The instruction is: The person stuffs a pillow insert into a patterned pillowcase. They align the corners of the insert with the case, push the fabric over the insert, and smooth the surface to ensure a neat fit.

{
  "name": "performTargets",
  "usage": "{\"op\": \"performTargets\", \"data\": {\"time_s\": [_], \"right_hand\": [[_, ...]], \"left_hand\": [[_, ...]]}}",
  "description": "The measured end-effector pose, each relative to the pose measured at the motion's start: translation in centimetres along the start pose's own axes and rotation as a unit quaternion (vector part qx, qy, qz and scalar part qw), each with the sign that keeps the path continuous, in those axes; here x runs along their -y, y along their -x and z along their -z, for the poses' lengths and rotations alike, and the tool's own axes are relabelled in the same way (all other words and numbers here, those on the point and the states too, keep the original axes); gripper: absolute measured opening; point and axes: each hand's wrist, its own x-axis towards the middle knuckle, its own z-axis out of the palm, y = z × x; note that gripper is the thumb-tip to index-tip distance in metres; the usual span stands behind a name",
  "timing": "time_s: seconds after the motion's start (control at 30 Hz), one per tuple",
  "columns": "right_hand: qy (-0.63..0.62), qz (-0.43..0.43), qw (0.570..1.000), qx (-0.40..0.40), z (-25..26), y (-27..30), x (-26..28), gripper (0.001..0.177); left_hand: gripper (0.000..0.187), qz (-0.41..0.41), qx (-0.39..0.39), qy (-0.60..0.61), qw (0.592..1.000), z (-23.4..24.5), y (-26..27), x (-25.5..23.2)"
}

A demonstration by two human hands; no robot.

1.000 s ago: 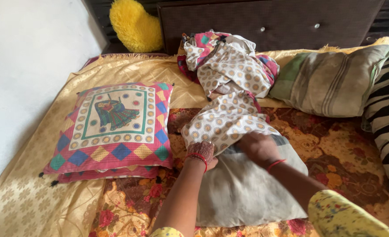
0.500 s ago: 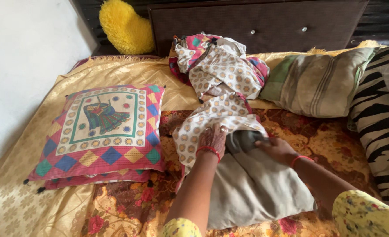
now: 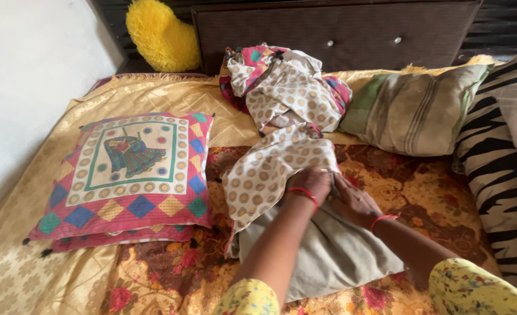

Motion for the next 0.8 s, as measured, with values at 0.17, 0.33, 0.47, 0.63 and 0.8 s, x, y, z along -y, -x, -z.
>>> {"op": "performTargets", "data": {"time_s": [0.17,0.33,0.47,0.63,0.8], "right_hand": [[0.005,-0.021,0.999,0.028,-0.5,-0.2,-1.3,0.08],[-0.006,-0.006,1.0,0.007,0.2,0.7,-0.7,0.076],[0.069,-0.057,0.996,0.001,1.5,1.2,1.9,0.067],[0.235,-0.102,0.966,0.034,0.9,1.2,2.1,0.057],[0.452,-0.069,0.889,0.023,-1.8,0.5,0.1,0.036]], "left_hand": [[0.036,0.037,-0.16,0.122,0.979,1.8,0.9,-1.3],[0.037,-0.042,-0.139,-0.25,0.957,-1.0,1.1,1.8],[0.041,-0.032,-0.136,-0.031,0.99,-4.6,-1.2,3.9],[0.046,-0.219,-0.016,-0.013,0.975,-4.5,1.4,-0.7],[0.063,-0.267,0.013,-0.075,0.961,-1.8,3.5,-0.7]]}}
